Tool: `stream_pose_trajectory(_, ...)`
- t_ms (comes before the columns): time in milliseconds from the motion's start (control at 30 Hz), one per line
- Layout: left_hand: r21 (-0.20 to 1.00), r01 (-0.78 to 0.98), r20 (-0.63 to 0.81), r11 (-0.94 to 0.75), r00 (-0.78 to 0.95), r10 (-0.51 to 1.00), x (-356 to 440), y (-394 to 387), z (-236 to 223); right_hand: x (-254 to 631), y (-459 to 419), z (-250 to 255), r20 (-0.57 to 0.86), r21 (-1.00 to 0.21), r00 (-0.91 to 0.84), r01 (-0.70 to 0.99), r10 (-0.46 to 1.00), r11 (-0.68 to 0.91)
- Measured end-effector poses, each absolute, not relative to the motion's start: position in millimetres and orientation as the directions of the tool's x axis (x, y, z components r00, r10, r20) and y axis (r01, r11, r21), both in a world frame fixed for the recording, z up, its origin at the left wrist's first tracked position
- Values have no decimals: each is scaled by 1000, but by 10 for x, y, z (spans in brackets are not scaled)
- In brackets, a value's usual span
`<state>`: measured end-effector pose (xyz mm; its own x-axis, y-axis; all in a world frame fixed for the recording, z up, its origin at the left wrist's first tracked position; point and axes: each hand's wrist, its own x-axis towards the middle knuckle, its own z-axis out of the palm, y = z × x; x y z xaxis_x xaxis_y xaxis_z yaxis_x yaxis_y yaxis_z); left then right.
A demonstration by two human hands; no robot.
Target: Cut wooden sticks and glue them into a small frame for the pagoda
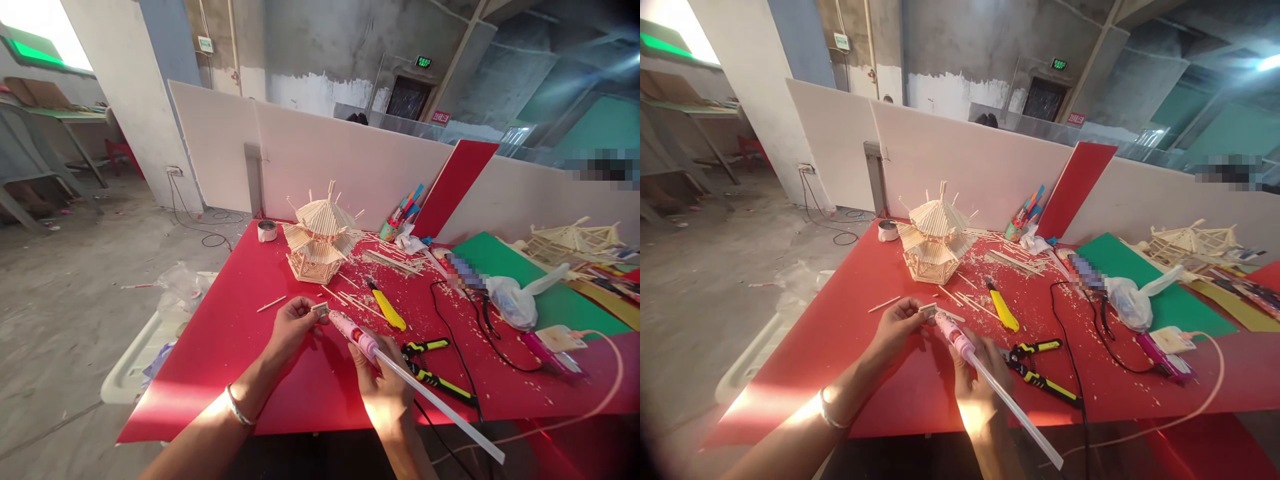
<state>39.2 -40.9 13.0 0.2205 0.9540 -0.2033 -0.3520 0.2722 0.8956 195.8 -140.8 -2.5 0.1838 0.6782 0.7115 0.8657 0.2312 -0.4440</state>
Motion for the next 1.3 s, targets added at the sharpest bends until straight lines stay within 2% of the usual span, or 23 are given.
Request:
stream_pose_trajectory(233,898,-349,-193,267,233,953,393,-408,149,1968,-1382,-18,728,-412,172,884,664,222)
stream_pose_trajectory(967,902,-362,-173,234,192,966,379,-401,130,1926,-1472,14,665,-475,195,855,721,206)
stream_pose_trajectory(1300,899,-356,-166,255,263,950,373,-404,103,1967,-1395,-11,736,-419,183,880,652,226)
